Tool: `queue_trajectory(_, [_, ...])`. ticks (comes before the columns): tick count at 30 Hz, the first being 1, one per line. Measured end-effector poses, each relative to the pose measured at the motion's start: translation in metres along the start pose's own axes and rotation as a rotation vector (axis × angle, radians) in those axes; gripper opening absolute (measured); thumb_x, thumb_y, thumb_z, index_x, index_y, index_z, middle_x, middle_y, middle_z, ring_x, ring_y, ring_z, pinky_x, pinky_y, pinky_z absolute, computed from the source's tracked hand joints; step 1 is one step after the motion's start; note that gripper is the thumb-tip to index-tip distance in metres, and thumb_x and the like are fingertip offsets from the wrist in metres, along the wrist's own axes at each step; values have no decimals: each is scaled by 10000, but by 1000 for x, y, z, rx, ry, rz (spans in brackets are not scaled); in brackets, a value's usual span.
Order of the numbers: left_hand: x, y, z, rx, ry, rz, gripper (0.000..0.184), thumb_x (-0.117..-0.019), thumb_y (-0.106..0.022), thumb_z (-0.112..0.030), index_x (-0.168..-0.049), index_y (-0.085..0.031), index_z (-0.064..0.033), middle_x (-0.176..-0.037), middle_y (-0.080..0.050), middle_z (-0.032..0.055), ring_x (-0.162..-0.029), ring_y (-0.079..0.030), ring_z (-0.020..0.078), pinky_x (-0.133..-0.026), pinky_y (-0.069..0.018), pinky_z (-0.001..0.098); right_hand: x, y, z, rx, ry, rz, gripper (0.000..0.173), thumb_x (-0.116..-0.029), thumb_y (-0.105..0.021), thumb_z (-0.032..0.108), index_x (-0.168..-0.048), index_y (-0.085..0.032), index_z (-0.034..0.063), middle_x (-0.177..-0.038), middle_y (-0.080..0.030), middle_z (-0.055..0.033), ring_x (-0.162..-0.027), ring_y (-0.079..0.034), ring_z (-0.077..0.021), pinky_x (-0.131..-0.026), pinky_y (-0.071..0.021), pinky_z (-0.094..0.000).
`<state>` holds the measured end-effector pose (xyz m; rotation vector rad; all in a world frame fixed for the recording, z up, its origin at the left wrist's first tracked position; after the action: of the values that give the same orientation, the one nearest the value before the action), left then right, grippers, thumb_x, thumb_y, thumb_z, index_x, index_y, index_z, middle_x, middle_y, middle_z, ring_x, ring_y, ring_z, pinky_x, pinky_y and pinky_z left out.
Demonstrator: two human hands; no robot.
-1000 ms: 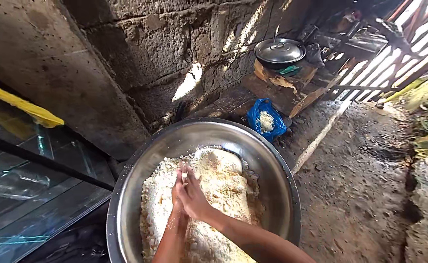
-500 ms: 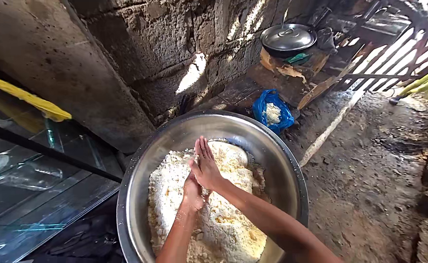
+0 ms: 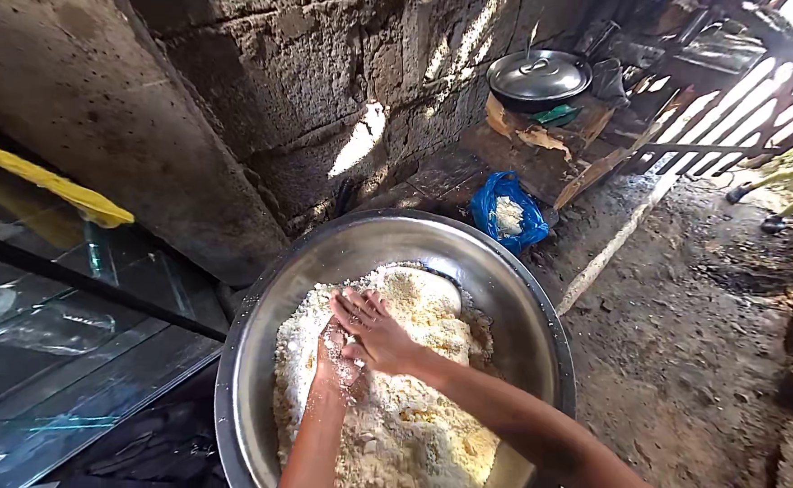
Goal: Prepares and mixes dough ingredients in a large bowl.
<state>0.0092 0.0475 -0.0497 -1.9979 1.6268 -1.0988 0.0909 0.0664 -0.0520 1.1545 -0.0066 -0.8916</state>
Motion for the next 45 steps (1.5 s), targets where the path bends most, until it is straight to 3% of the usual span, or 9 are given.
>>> queue_trajectory(5, [-20,16,-6,-67,55,-11,392,-1117,-279,-200,-1367,-532,-35,-1236,-665,100,-1055,-672,167,-867,-573,320,-36,6,-125,-71,-474,225,611,-1122,-254,434,-1594,-353,60,-1686,-269,-130,-1587,-142,-306,-1277,-85,-553])
queue_trajectory(11, [-37,54,-35,-49,-257,-186,405,-1019,-395,119,-1413,-469,57,-1303,-652,133,-1119,-670,136,-959,-543,262,-19,-31,-126,-355,-499,286,306,-1016,-511,110,-1240,-694,11,-1364,-613,-188,-1314,-542,-313,-1151,-379,-503])
queue_trajectory(16, [-33,50,-37,-171,-197,-257,289,-1114,-399,-223,-1078,-602,-20,-745,-598,-10,-496,-500,25,-451,-436,152,-16,8,-88,-789,-673,0,266,-1066,-499,146,-1133,-715,6,-1028,-717,-63,-879,-642,-78,-825,-531,-281])
queue_trajectory(20, [-34,50,-41,-779,-324,-177,305,-1093,-471,-191,-1212,-641,32,-1117,-713,114,-1003,-687,165,-901,-562,342,-19,28,-72,-1080,-1057,-291,558,-1101,-365,481,-866,-603,34,-595,-486,4,-424,-367,-70,-426,-362,-224])
queue_trajectory(26, [-33,21,11,-1863,-219,194,707,-886,-625,-687,-1432,-605,-239,-1551,-479,122,-1480,-326,422,-1161,-169,737,-12,50,-90,-1248,-844,-86,316,-1046,-414,-24,-1290,-614,-8,-1115,-675,-121,-939,-653,-173,-870,-547,-338])
queue_trajectory(32, [-24,9,3,-1837,-89,298,541,-878,-786,-383,-1323,-648,-107,-1336,-619,198,-1293,-551,401,-1075,-410,649,22,75,-97,-922,-992,-190,236,-1088,-492,196,-1188,-650,52,-710,-568,-5,-427,-394,-35,-395,-365,-193])
queue_trajectory(36, [-16,14,-18,-1598,-117,170,529,-830,-717,-9,-1346,-604,-31,-1349,-599,256,-1281,-568,397,-1074,-444,592,47,84,-122,-413,-1067,-11,533,-1071,-475,492,-991,-642,-7,-719,-578,-69,-574,-545,-139,-603,-504,-311])
queue_trajectory(40, [-19,19,-25,-1259,-187,148,446,-909,-733,-134,-1314,-594,-11,-1245,-641,188,-1127,-638,235,-985,-527,432,63,56,-135,28,-1014,420,745,-1044,-398,615,-1290,-616,-54,-1309,-614,-305,-1292,-548,-462,-1092,-381,-663])
queue_trajectory(45, [-10,13,-28,-739,-245,-99,315,-950,-721,-116,-1201,-622,47,-1018,-692,137,-845,-692,162,-753,-609,349,19,3,-81,-384,-806,371,498,-952,-673,269,-1415,-572,114,-1409,-548,-221,-1262,-561,-359,-1038,-467,-576])
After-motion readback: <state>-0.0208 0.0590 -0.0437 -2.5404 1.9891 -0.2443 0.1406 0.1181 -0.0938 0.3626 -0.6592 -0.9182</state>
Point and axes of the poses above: each hand's wrist, its own x-axis away from the middle knuckle, its own y-axis out of the back of the hand, z = x × y, the point moved 5 cm from there along -x, towards the middle knuckle
